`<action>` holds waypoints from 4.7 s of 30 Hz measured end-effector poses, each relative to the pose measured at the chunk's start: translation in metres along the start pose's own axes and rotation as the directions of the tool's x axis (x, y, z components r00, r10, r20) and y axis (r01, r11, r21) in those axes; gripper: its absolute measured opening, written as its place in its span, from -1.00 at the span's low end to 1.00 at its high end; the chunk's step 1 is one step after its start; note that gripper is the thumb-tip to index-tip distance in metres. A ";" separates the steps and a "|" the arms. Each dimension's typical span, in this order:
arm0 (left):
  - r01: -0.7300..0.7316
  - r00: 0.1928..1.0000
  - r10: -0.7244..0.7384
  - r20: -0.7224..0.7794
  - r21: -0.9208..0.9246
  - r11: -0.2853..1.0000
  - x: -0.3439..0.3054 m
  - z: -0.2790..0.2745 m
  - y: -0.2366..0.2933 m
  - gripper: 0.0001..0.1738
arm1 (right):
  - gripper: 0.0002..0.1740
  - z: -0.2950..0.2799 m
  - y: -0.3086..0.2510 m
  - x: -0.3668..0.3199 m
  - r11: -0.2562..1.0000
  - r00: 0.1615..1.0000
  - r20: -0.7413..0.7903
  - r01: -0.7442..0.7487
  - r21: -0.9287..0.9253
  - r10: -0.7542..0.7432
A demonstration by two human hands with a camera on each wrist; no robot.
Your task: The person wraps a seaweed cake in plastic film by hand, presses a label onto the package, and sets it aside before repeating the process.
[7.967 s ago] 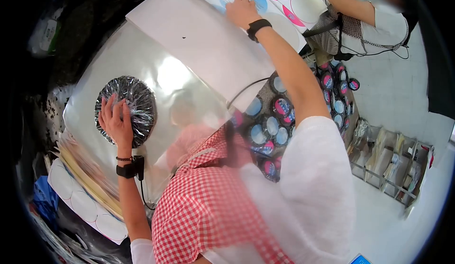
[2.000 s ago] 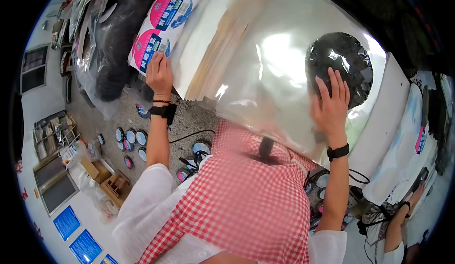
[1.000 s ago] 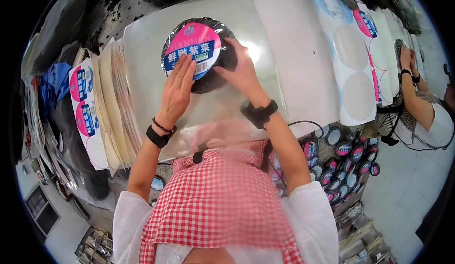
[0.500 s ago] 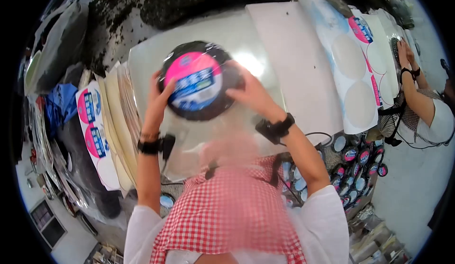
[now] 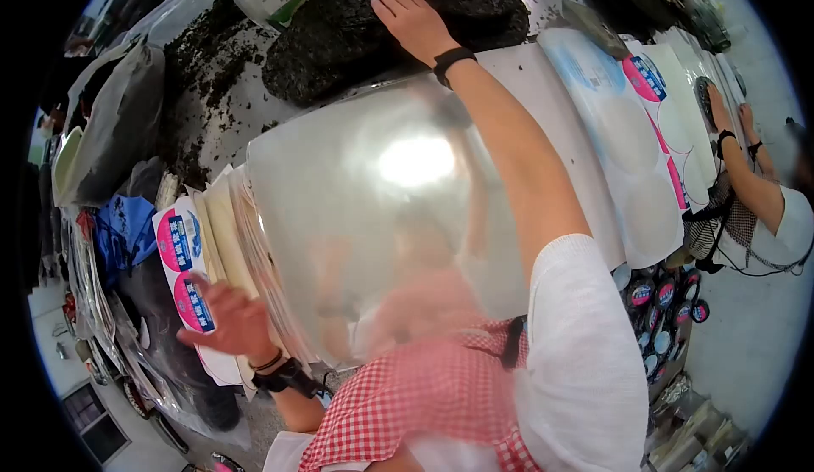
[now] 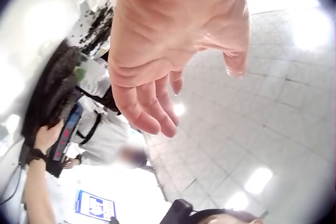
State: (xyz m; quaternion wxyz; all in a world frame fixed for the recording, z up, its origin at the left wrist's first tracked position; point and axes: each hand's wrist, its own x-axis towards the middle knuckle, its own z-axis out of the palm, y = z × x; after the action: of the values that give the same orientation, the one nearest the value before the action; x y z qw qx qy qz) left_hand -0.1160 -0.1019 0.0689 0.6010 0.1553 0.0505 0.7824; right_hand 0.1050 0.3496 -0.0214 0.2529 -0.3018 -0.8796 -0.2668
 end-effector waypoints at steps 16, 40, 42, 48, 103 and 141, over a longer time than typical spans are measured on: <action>0.323 0.932 0.015 -0.362 0.850 0.416 -0.008 -0.094 -0.111 -0.36 | -0.21 -0.249 -0.099 -0.198 0.839 0.762 0.507 0.086 0.537 -0.403; -0.324 0.827 -0.561 0.017 0.831 -0.452 -0.090 -0.070 -0.040 -0.81 | -0.37 -0.204 -0.190 -0.188 0.835 0.893 0.449 -0.218 0.506 -0.039; -0.306 0.833 -0.552 -0.011 0.824 -0.477 -0.103 -0.077 -0.038 -0.80 | -0.38 -0.202 -0.192 -0.191 0.844 0.910 0.414 -0.198 0.499 -0.031; -0.159 0.845 -0.530 -0.074 0.910 -0.382 -0.090 -0.078 -0.035 -0.80 | -0.51 -0.206 -0.191 -0.181 0.776 0.950 0.299 -0.123 0.619 -0.088; -0.196 0.977 -0.054 0.205 0.775 -0.601 0.049 -0.094 -0.147 -0.52 | -0.39 -0.180 -0.182 -0.142 0.486 0.720 0.638 -0.676 0.554 0.275; -0.264 0.964 -0.194 0.179 0.655 -0.708 0.063 -0.079 -0.162 -0.60 | -0.27 -0.181 -0.175 -0.164 0.710 0.839 0.516 -0.467 0.526 0.170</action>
State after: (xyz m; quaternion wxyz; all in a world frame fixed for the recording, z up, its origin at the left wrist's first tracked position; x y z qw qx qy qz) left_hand -0.0043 0.0106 -0.0377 0.0426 0.7104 0.6580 0.2460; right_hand 0.1528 0.0538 -0.0437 0.1817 -0.4008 -0.8821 0.1682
